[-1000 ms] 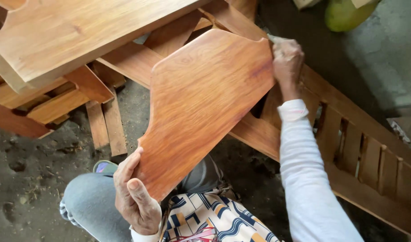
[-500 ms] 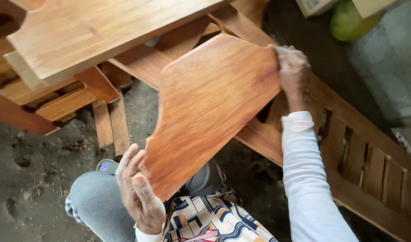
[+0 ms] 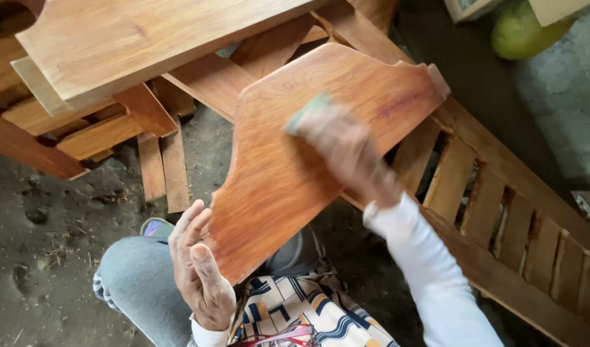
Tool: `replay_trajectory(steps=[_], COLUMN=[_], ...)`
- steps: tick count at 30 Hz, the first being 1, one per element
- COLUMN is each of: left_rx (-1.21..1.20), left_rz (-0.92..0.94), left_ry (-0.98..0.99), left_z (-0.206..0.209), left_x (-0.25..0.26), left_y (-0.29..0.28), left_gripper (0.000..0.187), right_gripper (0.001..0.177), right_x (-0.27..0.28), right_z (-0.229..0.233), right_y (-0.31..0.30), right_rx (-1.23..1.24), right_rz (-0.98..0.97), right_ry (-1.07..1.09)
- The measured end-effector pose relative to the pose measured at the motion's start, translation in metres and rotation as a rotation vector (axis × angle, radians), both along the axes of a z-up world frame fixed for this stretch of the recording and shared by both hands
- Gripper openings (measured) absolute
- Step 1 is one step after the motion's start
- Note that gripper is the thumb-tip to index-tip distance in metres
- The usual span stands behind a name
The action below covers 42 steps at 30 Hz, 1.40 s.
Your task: Sanding a wooden furniture component with sandpaper to smooth the surface
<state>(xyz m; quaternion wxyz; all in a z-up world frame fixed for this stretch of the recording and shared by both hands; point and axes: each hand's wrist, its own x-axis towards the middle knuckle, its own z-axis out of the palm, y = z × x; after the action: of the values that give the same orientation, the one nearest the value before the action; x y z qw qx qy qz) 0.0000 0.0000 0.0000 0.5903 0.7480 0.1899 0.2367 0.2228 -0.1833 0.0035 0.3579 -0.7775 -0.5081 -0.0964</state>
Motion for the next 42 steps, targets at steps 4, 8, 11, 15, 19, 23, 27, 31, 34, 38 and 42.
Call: replay_trajectory(steps=[4,8,11,15,19,23,27,31,34,38,42], left_rx=[0.006,0.054,0.083,0.131,0.423,0.785,0.931,1.024,1.017,1.028,1.175], left_rz=[-0.004,-0.003,-0.007,-0.051,-0.167,-0.292,-0.445,-0.715,-0.774,-0.777,-0.660], left_ry=[-0.011,0.003,0.000,0.013,0.205,0.305,0.176,-0.031,-0.103,-0.116,-0.108], left_z=[0.001,0.001,0.008,0.005,0.006,0.005,0.049,0.052,0.025,0.010,0.001], left_x=[0.003,0.003,0.007,0.004,0.002,0.001,0.044,0.097,0.129,0.160,0.186], left_y=[0.000,0.000,-0.003,-0.001,0.011,0.026,0.003,-0.037,-0.060,-0.069,-0.068], left_gripper=[0.051,0.054,0.051,0.049,0.050,0.058,0.063,0.073,0.072,0.082,0.087], right_gripper=[0.013,0.011,0.035,0.027,0.019,0.014,0.031,0.023,0.039,0.053,0.046], right_x=[0.063,0.019,-0.051,-0.057,0.016,0.064,-0.009,-0.008,0.012,0.021,0.026], right_z=[-0.048,-0.020,0.023,-0.014,-0.014,-0.080,0.003,-0.021,-0.028,-0.036,-0.048], right_y=[-0.063,-0.016,0.030,0.023,-0.021,-0.058,-0.015,-0.026,-0.047,-0.061,-0.067], right_rx=[-0.142,-0.170,-0.068,-0.103,-0.007,-0.104,-0.026,0.007,0.085,0.192,0.218], right_rz=[-0.522,-0.455,-0.089,-0.085,-0.261,-0.631,-0.236,-0.064,0.002,-0.032,-0.018], right_ry=[-0.140,-0.276,0.030,-0.026,-0.009,-0.067,-0.203,0.005,0.230,0.493,0.534])
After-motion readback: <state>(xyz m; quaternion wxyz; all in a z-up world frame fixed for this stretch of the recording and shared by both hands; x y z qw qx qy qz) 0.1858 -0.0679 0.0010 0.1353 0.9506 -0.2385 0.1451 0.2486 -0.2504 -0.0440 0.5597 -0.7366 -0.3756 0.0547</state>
